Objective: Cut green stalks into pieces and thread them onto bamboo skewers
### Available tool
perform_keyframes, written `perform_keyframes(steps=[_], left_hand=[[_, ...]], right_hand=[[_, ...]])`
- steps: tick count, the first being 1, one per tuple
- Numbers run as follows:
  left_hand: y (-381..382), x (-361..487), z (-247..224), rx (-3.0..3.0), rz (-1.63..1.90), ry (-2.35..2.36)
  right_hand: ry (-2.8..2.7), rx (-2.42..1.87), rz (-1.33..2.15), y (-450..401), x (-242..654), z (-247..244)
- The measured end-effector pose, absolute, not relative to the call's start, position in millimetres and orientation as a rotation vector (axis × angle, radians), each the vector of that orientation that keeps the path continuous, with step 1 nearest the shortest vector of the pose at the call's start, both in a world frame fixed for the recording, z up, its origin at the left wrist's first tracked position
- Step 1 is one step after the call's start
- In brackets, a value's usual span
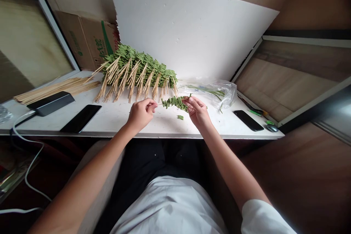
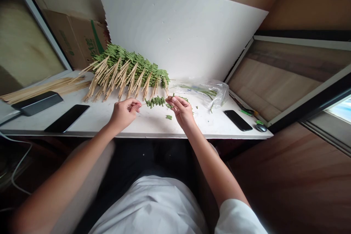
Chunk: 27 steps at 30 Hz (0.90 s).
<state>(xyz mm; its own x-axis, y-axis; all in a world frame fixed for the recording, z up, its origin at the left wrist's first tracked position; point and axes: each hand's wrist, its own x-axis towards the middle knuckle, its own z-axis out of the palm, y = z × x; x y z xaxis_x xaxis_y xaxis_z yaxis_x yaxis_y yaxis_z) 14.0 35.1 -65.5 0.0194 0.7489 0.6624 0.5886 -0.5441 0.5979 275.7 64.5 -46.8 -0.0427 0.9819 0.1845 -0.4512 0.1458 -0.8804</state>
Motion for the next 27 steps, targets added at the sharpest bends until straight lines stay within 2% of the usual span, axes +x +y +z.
perform_keyframes(steps=[21,27], left_hand=[[27.9,14.7,-57.9,2.272,1.536,1.533],[31.2,12.8,-60.5,2.243,1.562,1.492]], right_hand=[[-1.12,-0.734,1.174,66.7,278.3,-48.5],[-1.109,-0.682,1.288,68.0,281.5,-47.4]])
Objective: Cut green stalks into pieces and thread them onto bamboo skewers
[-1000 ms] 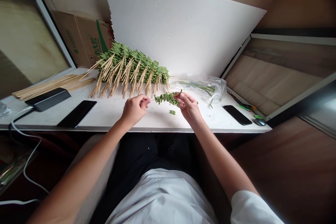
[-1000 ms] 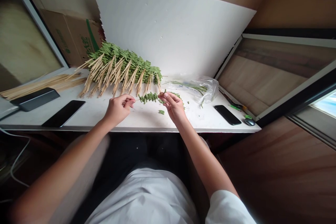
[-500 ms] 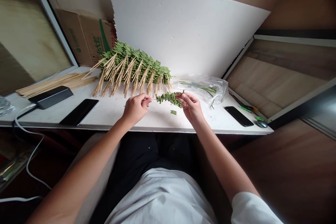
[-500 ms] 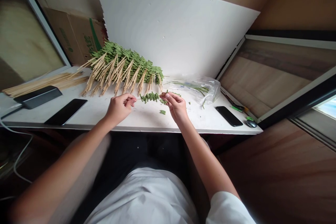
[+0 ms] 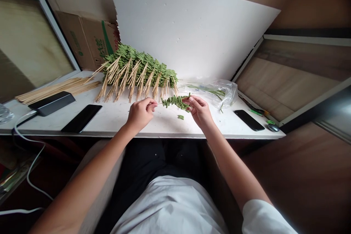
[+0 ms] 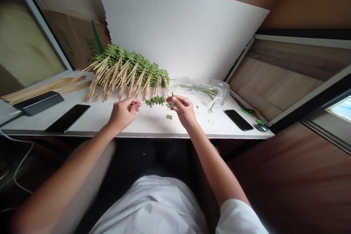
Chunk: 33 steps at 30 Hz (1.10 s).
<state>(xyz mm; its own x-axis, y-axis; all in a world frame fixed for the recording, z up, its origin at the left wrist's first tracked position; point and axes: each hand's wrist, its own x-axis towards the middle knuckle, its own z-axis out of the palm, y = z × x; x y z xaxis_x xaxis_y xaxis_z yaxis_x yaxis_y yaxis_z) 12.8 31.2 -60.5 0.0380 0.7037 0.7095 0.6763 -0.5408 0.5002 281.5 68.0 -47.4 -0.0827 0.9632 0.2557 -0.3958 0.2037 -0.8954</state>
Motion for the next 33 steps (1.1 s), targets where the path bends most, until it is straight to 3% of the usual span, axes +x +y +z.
perform_keyframes(steps=[33], left_hand=[[27.7,16.4,-63.9,2.44,1.51,1.633]], right_hand=[[-1.044,-0.802,1.199,57.7,256.1,-66.1]])
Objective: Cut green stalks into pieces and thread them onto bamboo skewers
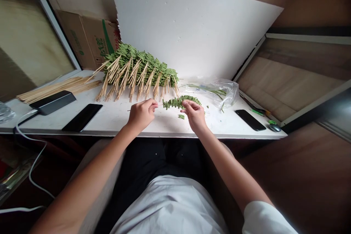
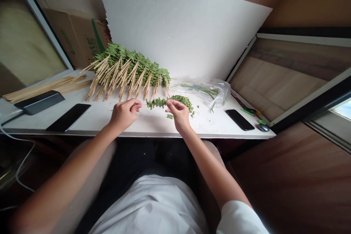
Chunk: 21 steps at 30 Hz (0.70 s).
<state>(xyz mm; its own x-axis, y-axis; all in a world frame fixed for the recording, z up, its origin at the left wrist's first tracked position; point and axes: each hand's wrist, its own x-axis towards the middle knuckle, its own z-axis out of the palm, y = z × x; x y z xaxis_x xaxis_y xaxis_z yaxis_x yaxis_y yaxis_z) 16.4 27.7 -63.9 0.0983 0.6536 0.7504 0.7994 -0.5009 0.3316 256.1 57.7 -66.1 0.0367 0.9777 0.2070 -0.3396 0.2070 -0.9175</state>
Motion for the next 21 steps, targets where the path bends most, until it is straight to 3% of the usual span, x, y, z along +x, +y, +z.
perform_keyframes(steps=[8,15,21], left_hand=[[30.1,11.0,-58.0,-2.157,-1.425,-1.573],[37.5,3.5,-61.5,-2.192,-1.421,-1.689],[38.2,5.3,-64.0,-2.216,-1.434,-1.679]], right_hand=[[-1.28,-0.834,1.151,72.6,266.7,-75.4],[-2.183,-1.196,0.352,103.3,313.4,-90.0],[-2.165,-1.15,0.428,106.9,317.5,-101.5]])
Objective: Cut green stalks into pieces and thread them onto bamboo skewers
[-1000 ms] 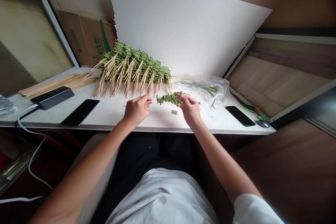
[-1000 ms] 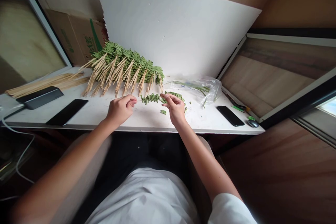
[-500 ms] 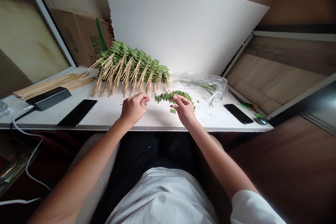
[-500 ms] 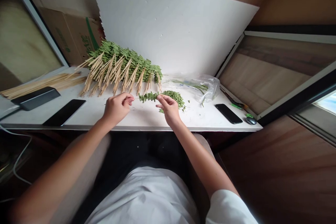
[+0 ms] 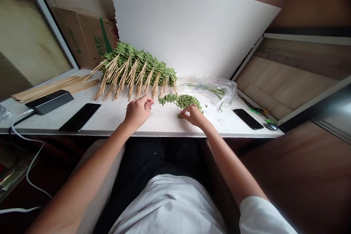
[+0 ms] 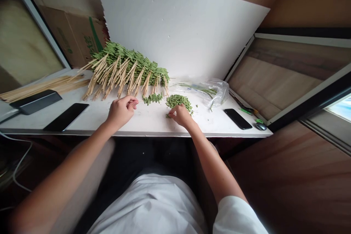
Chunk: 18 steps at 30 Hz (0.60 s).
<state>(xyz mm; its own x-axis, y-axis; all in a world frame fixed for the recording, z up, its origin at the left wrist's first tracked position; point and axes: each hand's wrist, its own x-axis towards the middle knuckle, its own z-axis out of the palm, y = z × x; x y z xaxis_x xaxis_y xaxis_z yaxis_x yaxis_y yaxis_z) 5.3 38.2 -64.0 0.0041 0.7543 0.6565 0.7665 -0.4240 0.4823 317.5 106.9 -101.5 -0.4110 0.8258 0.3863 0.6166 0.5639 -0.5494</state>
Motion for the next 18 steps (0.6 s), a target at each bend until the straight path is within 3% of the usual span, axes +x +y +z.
perform_keyframes(steps=[11,18], left_hand=[[36.7,8.1,-65.1,-2.232,-1.452,-1.709],[38.1,10.1,-66.7,-2.321,-1.573,-1.731]], right_hand=[[-1.841,-1.044,0.671,101.0,307.8,-86.4],[-1.375,-0.918,1.22,97.6,304.9,-69.4]])
